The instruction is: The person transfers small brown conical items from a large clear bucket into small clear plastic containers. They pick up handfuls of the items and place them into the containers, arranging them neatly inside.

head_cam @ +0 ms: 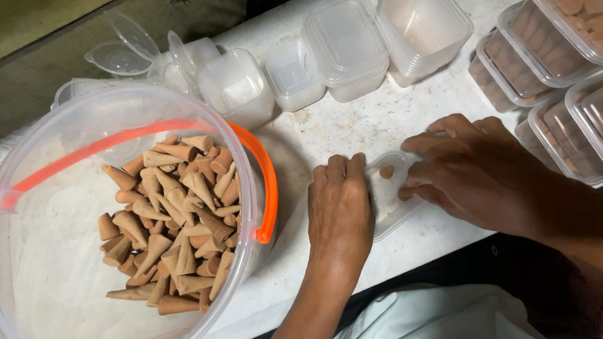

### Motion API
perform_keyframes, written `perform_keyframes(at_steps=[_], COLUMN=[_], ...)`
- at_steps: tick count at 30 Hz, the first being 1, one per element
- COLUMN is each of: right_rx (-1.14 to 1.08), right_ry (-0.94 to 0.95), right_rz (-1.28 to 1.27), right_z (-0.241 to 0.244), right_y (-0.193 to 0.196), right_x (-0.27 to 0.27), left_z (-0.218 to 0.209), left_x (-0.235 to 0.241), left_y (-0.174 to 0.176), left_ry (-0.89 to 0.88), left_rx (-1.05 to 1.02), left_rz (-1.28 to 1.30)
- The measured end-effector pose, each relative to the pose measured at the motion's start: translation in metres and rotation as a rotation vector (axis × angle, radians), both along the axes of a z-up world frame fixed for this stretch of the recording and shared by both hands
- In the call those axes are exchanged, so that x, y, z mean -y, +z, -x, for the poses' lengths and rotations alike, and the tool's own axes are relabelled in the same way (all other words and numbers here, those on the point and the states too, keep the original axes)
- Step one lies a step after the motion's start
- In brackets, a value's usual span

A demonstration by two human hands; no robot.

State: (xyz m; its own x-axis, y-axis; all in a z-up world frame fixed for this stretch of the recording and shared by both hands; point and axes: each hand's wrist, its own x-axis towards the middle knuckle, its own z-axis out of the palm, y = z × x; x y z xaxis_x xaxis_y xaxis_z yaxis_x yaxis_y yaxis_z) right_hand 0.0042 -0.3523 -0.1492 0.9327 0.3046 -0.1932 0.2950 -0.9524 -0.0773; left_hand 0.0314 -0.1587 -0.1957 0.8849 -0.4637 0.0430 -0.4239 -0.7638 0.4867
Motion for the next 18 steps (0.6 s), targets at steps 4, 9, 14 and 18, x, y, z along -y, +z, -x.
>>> perform_keyframes(at_steps=[4,9,14,18], right_rx=[-0.076,-0.012,0.091,0.215], right_ry=[-0.041,-0.020,0.022,0.076], right_rz=[0.063,0.054,-0.038,-0.193], right_z=[-0.003,0.000,0.003,0.005], right_y=[-0.007,-0.009,-0.012,-0.006], right_x=[-0.002,-0.006,-0.006,-0.001], left_z=[-0.001,-0.001,0.001,0.004], left_x=[0.003,0.002,0.003,0.000], left_y=[0.002,0.005,0.011,0.026], left_ry=[-0.023,-0.021,-0.017,0.006], left_rx=[-0.011,0.039,0.067,0.101], left_rz=[-0.037,-0.028,-0.015,0.072])
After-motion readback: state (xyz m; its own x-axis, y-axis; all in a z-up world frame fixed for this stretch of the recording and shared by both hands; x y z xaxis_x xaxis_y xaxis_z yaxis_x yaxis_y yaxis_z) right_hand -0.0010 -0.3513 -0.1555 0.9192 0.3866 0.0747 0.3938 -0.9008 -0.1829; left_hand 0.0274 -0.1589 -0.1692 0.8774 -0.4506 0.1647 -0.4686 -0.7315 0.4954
